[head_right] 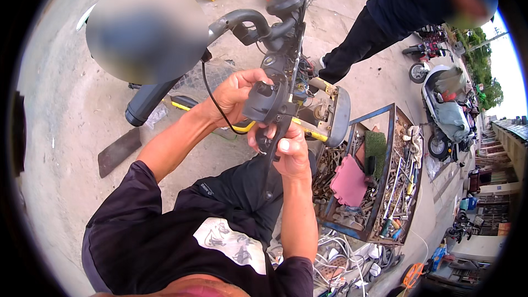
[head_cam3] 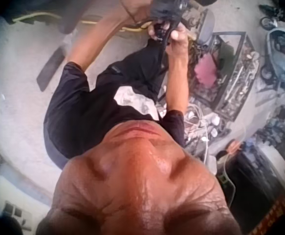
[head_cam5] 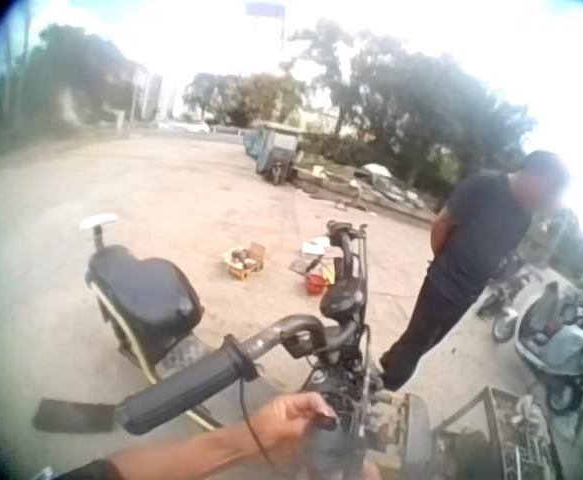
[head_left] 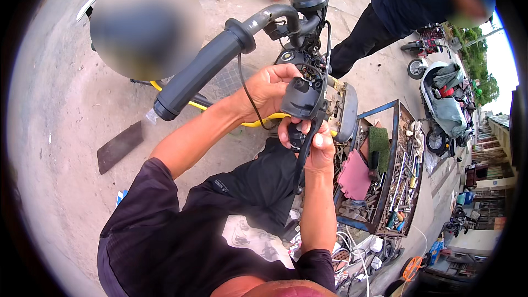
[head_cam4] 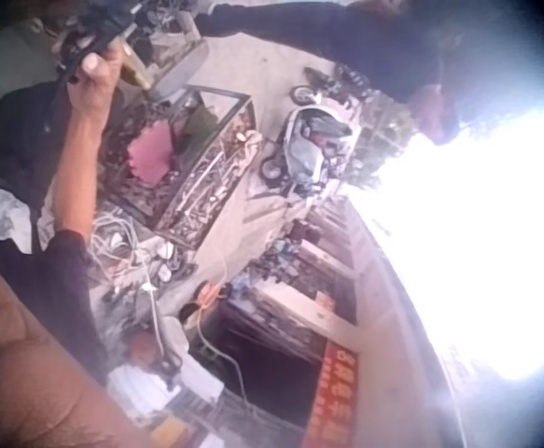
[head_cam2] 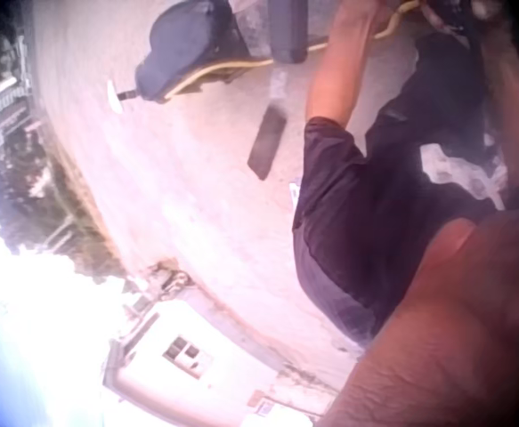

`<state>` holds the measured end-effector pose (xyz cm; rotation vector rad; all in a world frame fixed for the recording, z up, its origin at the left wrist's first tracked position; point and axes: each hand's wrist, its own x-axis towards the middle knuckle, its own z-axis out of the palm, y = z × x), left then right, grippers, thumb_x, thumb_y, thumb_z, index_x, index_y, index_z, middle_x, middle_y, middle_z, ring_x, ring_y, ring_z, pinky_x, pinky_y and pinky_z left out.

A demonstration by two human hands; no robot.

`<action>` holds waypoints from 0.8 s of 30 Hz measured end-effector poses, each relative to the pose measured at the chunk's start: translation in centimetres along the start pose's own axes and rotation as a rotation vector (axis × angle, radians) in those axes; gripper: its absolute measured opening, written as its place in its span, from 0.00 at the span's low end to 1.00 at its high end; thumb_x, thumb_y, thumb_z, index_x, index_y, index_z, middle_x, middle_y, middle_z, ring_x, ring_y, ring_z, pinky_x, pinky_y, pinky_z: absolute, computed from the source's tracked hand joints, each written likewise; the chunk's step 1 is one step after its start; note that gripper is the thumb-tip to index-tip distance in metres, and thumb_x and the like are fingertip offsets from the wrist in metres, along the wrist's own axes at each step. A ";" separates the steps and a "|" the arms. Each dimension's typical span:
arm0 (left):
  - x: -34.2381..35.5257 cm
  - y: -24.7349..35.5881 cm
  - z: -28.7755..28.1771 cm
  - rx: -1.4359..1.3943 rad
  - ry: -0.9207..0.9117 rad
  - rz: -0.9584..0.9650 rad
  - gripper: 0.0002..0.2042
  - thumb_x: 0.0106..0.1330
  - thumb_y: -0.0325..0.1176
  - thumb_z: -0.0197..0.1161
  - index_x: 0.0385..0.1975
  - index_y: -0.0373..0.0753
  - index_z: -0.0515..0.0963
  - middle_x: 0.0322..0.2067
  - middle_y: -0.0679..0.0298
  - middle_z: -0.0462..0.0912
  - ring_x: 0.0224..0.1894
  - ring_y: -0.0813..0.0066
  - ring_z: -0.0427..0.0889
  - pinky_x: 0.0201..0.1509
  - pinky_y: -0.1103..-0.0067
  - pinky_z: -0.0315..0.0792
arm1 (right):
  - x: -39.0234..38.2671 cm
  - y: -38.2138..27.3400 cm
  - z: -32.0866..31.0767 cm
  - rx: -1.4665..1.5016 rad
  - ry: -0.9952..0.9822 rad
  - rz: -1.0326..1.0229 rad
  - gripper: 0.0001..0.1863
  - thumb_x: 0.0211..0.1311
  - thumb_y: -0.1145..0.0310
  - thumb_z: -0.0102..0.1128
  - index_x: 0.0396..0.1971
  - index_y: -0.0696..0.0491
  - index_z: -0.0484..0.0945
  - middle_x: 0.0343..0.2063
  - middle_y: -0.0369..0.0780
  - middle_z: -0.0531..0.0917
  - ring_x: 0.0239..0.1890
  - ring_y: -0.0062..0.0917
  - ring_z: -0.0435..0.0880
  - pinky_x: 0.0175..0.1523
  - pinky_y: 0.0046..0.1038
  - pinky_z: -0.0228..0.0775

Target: The person uses a screwdriver to remove screws from the left handlebar control housing of a yellow electric scooter. They detach the housing, separate the internal components, and manipulate the wiring and internal parts. The person then reassembles the housing and prepares to reinstall it on the handlebar.

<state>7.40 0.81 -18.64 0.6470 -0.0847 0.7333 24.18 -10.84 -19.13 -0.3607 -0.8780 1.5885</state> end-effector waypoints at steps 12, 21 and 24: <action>-8.2 -1.9 -22.3 0.700 0.918 -0.251 0.07 0.65 0.21 0.65 0.41 0.35 0.80 0.34 0.63 0.85 0.31 0.80 0.79 0.34 0.83 0.74 | -3.5 -3.1 -1.6 -0.143 0.239 0.006 0.20 0.52 0.56 0.74 0.36 0.57 0.82 0.31 0.43 0.84 0.33 0.35 0.87 0.32 0.29 0.75; -11.7 -10.8 -42.0 0.977 1.316 -0.484 0.03 0.65 0.28 0.68 0.31 0.37 0.85 0.24 0.62 0.85 0.25 0.72 0.83 0.28 0.74 0.78 | -5.9 -2.3 -4.4 -0.217 0.401 0.055 0.25 0.49 0.58 0.75 0.42 0.60 0.83 0.37 0.44 0.85 0.38 0.32 0.86 0.45 0.32 0.80; -9.5 -10.8 -42.1 0.858 1.404 -0.372 0.09 0.66 0.27 0.68 0.45 0.34 0.82 0.30 0.60 0.85 0.28 0.72 0.84 0.29 0.73 0.80 | -6.0 -2.3 -3.6 -0.260 0.518 0.088 0.20 0.44 0.57 0.74 0.32 0.58 0.85 0.37 0.40 0.83 0.45 0.28 0.81 0.56 0.29 0.71</action>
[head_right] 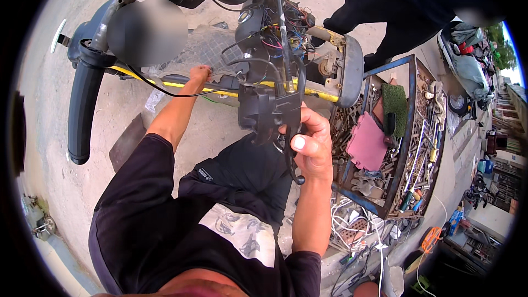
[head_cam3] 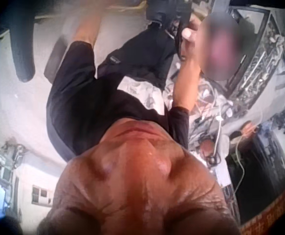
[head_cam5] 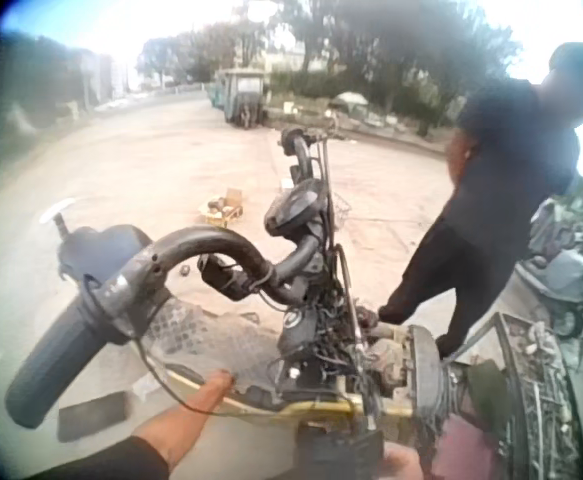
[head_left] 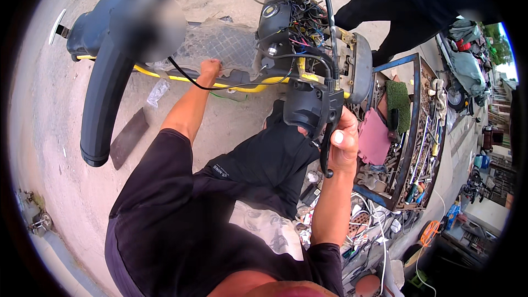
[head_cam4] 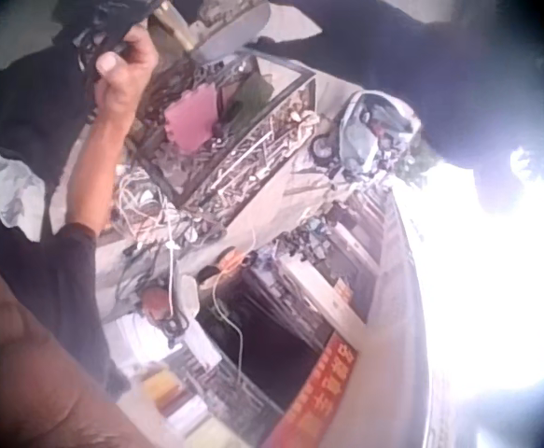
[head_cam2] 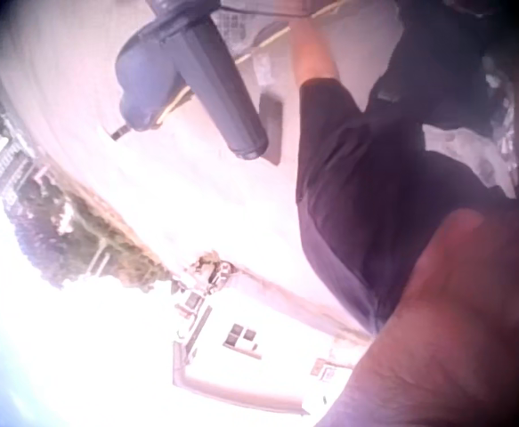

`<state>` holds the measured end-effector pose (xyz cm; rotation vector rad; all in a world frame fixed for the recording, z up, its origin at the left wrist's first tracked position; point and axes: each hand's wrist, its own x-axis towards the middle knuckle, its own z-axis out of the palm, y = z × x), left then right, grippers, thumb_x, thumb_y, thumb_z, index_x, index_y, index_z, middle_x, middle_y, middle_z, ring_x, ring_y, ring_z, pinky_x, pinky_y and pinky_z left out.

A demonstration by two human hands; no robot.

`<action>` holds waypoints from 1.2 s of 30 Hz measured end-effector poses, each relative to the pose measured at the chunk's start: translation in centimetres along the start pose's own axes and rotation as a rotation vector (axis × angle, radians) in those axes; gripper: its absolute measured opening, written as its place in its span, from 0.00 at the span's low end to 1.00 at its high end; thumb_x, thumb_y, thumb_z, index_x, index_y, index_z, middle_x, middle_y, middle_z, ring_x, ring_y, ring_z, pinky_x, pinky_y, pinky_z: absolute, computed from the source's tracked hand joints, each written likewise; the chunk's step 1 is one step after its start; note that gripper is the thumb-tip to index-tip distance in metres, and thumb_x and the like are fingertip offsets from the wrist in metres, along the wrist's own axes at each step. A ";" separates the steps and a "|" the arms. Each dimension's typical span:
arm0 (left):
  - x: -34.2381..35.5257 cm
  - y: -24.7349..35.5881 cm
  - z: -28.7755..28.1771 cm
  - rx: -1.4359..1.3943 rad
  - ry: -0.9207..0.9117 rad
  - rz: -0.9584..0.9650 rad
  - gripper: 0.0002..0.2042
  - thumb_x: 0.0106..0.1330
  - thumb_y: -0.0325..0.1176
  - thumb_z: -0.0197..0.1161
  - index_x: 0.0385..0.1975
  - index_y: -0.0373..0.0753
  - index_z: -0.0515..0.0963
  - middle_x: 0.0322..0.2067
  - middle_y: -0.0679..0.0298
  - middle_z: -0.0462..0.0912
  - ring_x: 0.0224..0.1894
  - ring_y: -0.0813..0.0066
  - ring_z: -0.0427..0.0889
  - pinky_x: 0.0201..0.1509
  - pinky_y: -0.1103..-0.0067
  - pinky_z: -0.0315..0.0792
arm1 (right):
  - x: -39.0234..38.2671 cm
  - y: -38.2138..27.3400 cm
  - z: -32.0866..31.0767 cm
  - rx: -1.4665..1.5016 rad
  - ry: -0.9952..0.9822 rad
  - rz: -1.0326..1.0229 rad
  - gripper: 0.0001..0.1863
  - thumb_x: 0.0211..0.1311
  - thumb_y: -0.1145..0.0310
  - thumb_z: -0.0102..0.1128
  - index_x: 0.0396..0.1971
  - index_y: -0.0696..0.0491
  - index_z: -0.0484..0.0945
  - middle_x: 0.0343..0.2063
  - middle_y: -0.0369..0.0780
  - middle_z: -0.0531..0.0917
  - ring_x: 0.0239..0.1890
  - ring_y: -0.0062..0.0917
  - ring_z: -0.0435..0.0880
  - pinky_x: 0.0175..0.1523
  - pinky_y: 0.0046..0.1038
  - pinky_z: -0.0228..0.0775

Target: The person uses a screwdriver to remove screws from the left handlebar control housing of a yellow electric scooter. They detach the housing, separate the internal components, and manipulate the wiring and internal parts. The person then reassembles the housing and prepares to reinstall it on the handlebar.

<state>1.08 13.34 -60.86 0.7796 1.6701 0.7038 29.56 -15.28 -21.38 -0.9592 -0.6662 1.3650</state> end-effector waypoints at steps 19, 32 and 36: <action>-39.4 12.7 -6.9 -0.222 -0.962 0.491 0.29 0.80 0.49 0.58 0.72 0.35 0.65 0.60 0.53 0.80 0.55 0.68 0.81 0.60 0.70 0.75 | 0.5 -0.4 1.1 -0.214 -0.044 -0.184 0.32 0.59 0.68 0.78 0.63 0.54 0.77 0.59 0.38 0.77 0.57 0.21 0.76 0.62 0.26 0.71; -53.6 37.4 -20.7 0.895 -1.389 1.492 0.17 0.70 0.43 0.73 0.42 0.31 0.84 0.37 0.54 0.91 0.37 0.65 0.93 0.36 0.77 0.85 | 0.8 -5.3 2.7 -0.118 0.040 -0.559 0.41 0.58 0.79 0.78 0.70 0.57 0.66 0.62 0.45 0.77 0.60 0.25 0.80 0.64 0.30 0.78; -55.4 44.3 -15.3 0.955 -0.883 1.650 0.20 0.64 0.43 0.76 0.43 0.30 0.84 0.35 0.52 0.90 0.36 0.59 0.90 0.40 0.71 0.80 | 1.6 -5.2 3.6 -0.088 0.032 -0.576 0.45 0.57 0.82 0.77 0.72 0.54 0.61 0.60 0.43 0.75 0.59 0.25 0.79 0.63 0.29 0.77</action>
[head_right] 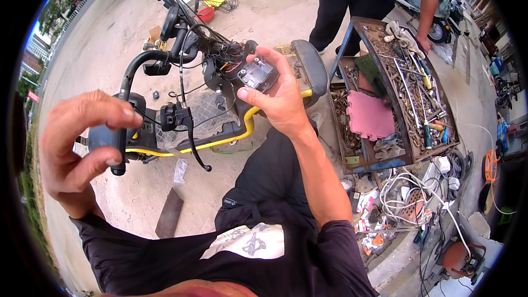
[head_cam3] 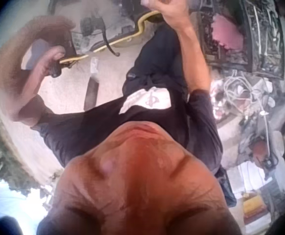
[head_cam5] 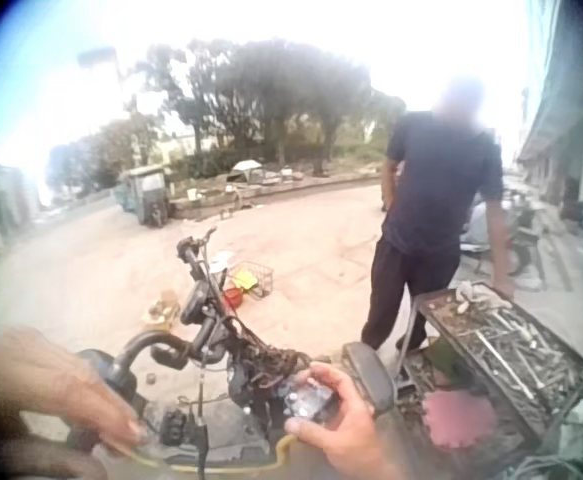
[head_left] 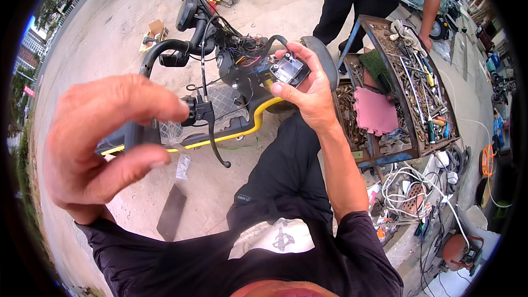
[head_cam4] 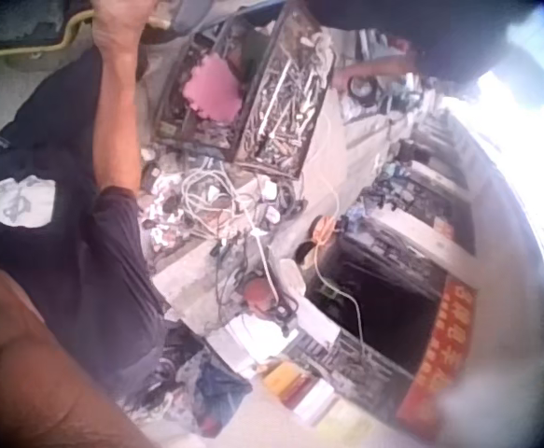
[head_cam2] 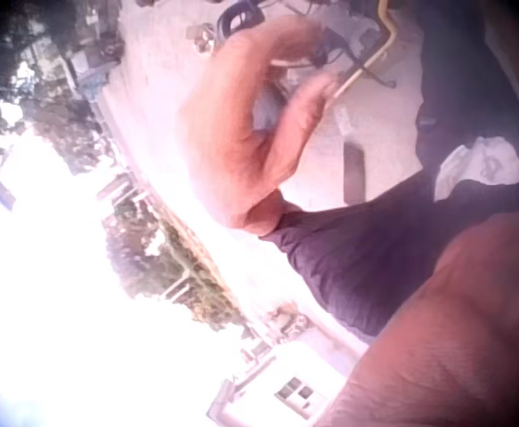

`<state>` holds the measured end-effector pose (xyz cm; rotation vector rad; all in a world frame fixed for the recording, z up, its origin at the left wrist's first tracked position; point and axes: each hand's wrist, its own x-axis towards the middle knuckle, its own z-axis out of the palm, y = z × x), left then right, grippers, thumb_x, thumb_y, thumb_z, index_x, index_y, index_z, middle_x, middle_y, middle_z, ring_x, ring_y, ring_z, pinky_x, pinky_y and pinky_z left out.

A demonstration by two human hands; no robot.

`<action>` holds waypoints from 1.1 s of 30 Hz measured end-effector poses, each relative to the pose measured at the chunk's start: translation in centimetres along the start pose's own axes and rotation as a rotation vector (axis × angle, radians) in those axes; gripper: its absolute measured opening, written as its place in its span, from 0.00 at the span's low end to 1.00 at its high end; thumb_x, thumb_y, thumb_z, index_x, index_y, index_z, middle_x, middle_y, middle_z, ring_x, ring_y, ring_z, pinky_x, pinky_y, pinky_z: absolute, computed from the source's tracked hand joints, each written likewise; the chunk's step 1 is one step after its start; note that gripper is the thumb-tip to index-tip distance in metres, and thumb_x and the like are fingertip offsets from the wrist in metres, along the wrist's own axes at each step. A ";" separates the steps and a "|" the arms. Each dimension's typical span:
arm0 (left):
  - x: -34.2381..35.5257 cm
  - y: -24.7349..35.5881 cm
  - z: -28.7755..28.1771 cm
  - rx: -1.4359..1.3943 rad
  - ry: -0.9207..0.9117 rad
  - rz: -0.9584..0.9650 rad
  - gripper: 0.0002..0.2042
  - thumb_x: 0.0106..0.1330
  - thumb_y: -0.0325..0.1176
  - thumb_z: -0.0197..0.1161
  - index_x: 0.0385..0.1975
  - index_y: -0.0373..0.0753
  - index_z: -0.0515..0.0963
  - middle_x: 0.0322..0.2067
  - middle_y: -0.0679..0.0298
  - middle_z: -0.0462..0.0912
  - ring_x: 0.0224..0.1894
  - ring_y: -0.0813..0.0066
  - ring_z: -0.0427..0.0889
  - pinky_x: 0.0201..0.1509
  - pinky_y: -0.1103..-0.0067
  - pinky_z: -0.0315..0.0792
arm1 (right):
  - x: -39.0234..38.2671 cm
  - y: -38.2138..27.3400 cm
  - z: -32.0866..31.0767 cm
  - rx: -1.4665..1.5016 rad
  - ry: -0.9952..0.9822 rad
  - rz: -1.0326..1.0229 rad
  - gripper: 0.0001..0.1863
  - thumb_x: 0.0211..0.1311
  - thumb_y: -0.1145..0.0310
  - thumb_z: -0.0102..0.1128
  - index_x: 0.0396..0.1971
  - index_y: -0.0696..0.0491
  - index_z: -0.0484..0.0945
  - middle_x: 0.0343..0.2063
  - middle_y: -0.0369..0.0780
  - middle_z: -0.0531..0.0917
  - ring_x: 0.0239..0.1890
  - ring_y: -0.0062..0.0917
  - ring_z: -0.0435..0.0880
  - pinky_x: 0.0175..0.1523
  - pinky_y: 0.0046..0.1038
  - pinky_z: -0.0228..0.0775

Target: The person uses a screwdriver to remove screws from the left handlebar control housing of a yellow electric scooter. They detach the housing, separate the internal components, and manipulate the wiring and internal parts. The person then reassembles the housing and prepares to reinstall it on the handlebar.

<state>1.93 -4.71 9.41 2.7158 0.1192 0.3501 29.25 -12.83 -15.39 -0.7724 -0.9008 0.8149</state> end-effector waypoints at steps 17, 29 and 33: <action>17.0 -14.7 9.0 0.116 -0.551 -0.143 0.18 0.72 0.32 0.66 0.59 0.37 0.77 0.50 0.50 0.85 0.55 0.48 0.83 0.61 0.59 0.75 | 1.7 -1.0 -3.9 0.093 0.020 0.072 0.44 0.50 0.77 0.78 0.69 0.57 0.68 0.65 0.47 0.77 0.64 0.33 0.80 0.71 0.37 0.72; 17.5 -16.0 8.6 0.040 -0.394 -0.133 0.10 0.77 0.34 0.60 0.51 0.36 0.78 0.33 0.51 0.85 0.38 0.49 0.84 0.43 0.60 0.74 | 3.9 -0.4 -5.4 0.251 0.129 0.021 0.36 0.67 0.74 0.60 0.75 0.59 0.65 0.60 0.53 0.81 0.54 0.42 0.86 0.56 0.36 0.80; 17.2 -17.1 9.0 -0.056 -0.297 -0.069 0.11 0.78 0.35 0.61 0.50 0.35 0.78 0.32 0.54 0.85 0.36 0.57 0.85 0.42 0.63 0.74 | 4.0 -0.4 -5.1 0.306 0.150 0.008 0.34 0.69 0.73 0.58 0.74 0.63 0.63 0.57 0.51 0.83 0.52 0.38 0.87 0.56 0.36 0.80</action>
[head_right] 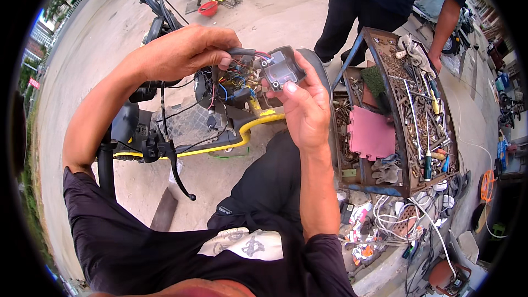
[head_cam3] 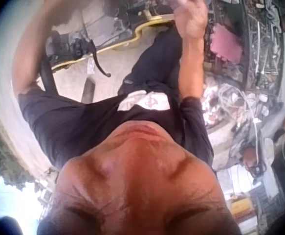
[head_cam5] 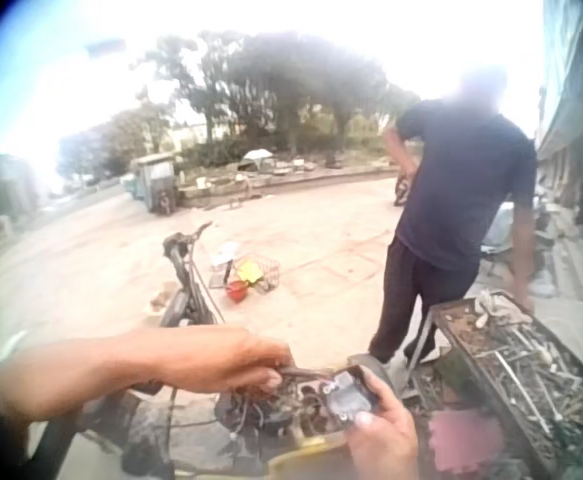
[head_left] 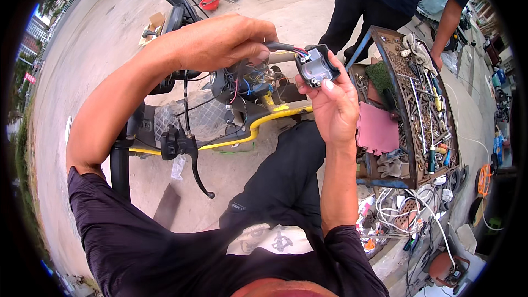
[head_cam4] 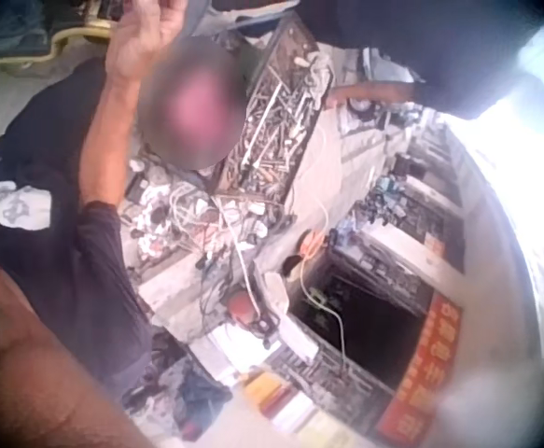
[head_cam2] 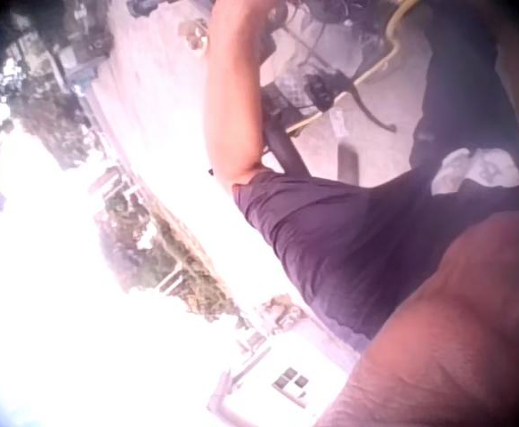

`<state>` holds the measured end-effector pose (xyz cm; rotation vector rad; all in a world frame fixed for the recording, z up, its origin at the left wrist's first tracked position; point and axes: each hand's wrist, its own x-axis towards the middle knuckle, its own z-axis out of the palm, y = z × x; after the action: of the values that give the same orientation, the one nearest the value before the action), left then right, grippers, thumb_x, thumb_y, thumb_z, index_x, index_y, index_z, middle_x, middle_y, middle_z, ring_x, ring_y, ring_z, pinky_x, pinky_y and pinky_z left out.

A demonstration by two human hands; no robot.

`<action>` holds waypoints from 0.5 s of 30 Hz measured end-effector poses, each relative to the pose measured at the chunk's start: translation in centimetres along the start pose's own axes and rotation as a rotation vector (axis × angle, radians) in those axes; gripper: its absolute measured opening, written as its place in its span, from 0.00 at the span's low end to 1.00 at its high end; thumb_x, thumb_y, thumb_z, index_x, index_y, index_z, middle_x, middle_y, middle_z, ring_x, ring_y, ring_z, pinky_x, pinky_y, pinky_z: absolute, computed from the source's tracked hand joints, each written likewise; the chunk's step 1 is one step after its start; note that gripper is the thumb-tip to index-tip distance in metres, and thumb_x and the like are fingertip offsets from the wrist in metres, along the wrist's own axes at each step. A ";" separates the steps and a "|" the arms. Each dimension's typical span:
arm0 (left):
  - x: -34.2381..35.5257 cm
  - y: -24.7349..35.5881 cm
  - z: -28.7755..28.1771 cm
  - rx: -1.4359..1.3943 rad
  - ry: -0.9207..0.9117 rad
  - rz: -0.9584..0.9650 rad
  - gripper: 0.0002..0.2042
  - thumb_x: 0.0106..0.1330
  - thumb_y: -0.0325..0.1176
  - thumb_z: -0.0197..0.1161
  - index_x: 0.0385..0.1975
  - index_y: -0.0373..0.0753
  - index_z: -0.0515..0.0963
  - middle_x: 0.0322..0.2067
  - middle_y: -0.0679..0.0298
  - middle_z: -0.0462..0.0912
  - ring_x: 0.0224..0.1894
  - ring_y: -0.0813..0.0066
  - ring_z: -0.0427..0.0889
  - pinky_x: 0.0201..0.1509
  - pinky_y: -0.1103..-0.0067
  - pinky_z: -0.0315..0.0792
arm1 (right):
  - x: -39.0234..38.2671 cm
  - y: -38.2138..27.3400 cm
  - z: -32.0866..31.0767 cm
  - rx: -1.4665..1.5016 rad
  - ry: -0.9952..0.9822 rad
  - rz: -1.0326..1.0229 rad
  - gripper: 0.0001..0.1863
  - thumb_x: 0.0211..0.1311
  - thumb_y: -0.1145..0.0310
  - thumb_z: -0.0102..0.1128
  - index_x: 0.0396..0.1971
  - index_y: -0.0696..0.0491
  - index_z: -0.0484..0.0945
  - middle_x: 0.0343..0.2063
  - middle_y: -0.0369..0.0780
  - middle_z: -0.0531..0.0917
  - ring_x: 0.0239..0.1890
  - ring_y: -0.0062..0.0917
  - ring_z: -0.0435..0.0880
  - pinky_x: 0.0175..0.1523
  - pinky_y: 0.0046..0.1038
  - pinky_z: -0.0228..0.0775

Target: The person uses a screwdriver to remove screws from the left handlebar control housing of a yellow electric scooter. They detach the housing, separate the internal components, and manipulate the wiring and internal parts. The person then reassembles the housing and prepares to reinstall it on the handlebar.

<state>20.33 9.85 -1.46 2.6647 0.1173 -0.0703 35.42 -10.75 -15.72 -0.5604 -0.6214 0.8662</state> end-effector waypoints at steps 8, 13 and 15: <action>-0.3 0.6 0.4 -0.033 -0.131 -0.028 0.10 0.77 0.34 0.63 0.47 0.33 0.79 0.32 0.54 0.85 0.35 0.62 0.83 0.42 0.64 0.75 | -0.6 -1.5 0.7 -0.036 0.037 -0.068 0.33 0.73 0.62 0.52 0.72 0.63 0.65 0.54 0.51 0.84 0.45 0.33 0.85 0.50 0.31 0.76; 0.2 0.8 0.9 0.047 -0.181 -0.058 0.12 0.77 0.36 0.63 0.48 0.33 0.78 0.34 0.52 0.86 0.37 0.57 0.85 0.43 0.63 0.76 | -1.3 -2.1 0.9 -0.059 0.071 -0.086 0.30 0.73 0.65 0.54 0.71 0.65 0.67 0.53 0.53 0.84 0.43 0.30 0.86 0.47 0.29 0.77; -0.2 1.3 0.8 0.003 -0.169 -0.069 0.14 0.76 0.38 0.64 0.49 0.33 0.78 0.35 0.52 0.87 0.38 0.56 0.85 0.44 0.63 0.76 | -1.6 -1.9 1.2 -0.101 0.098 -0.101 0.29 0.74 0.68 0.54 0.70 0.65 0.68 0.52 0.48 0.86 0.42 0.27 0.86 0.47 0.27 0.78</action>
<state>20.21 8.26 -1.59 2.6444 0.1549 -0.3170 34.79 -12.80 -14.08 -0.6535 -0.6013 0.7105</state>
